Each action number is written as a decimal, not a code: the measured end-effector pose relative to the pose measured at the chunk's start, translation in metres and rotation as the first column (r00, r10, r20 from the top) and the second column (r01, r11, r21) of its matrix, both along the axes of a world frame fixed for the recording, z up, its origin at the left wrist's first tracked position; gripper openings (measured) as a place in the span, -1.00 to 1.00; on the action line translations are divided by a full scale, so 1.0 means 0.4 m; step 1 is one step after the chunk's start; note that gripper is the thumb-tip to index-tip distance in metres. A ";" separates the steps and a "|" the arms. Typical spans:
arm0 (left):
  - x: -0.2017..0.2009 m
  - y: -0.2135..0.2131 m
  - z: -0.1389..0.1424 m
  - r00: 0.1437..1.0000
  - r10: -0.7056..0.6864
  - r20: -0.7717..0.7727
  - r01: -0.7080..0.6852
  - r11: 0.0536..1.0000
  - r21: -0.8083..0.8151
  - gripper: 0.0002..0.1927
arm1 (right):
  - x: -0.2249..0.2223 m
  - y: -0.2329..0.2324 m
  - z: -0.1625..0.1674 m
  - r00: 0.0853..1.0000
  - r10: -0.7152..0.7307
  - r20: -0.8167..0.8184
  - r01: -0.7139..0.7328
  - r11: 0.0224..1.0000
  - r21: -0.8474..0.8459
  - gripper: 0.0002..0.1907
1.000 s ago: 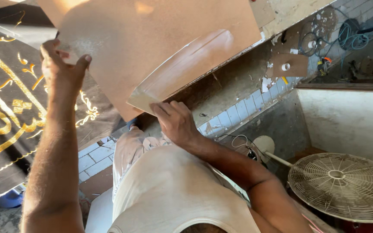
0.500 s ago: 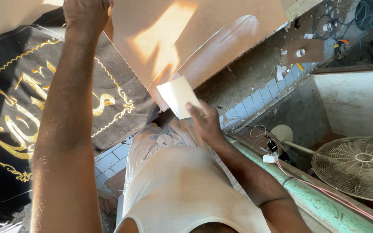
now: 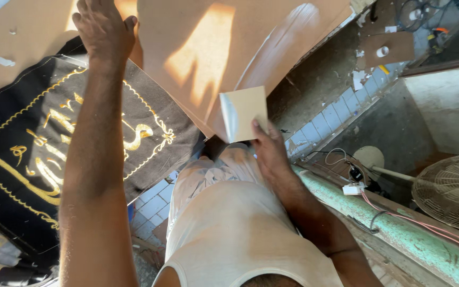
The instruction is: The person spreads adhesive on a rectangular board using a small rectangular tool, then places a black fabric with gold Arabic calligraphy onto the board and presses it down. The person repeats this process with a second board and fabric piece, smoothing the fabric to adhere it to the board.
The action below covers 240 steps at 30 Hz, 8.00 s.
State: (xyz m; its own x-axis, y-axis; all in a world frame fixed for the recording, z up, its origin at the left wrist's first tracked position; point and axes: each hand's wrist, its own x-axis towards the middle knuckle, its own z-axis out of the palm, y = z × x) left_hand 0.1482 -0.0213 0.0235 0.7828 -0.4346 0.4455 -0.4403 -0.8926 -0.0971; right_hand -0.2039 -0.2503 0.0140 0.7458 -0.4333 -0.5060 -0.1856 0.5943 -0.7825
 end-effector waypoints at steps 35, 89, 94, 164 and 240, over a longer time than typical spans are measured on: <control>-0.280 -0.160 -0.196 0.730 -0.413 -0.545 0.332 0.911 -0.246 -0.28 | 0.044 -0.510 0.007 0.934 -0.192 -0.302 -0.345 -0.259 -0.902 -0.85; -0.708 -0.290 -0.102 0.834 0.307 -0.458 -0.445 0.866 -0.229 0.23 | 0.421 -1.005 -0.036 0.923 0.378 0.070 -0.301 0.825 -0.479 -0.54; -0.736 -0.310 -0.105 0.680 0.347 -0.646 -0.633 0.723 -0.278 -0.16 | 0.507 -1.006 -0.036 0.861 0.506 0.061 -0.432 0.788 -0.438 -0.50; -0.351 -0.059 -0.152 0.608 -0.292 -0.738 -0.753 0.083 -0.653 -0.91 | 0.186 -0.056 0.008 0.311 0.925 -0.218 0.120 -0.266 -0.957 -0.72; -0.665 -0.341 -0.124 0.926 -0.114 -0.361 -0.057 0.900 -0.433 -0.64 | 0.138 -0.404 0.088 0.697 0.677 -0.237 0.067 -0.390 -0.918 -0.88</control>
State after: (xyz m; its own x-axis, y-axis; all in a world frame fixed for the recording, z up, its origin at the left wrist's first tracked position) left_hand -0.1179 -0.1577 -0.0260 0.9161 -0.2928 0.2738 -0.3926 -0.7936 0.4649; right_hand -0.1489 -0.4120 0.0493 0.8519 0.3585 0.3819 0.4695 -0.8457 -0.2535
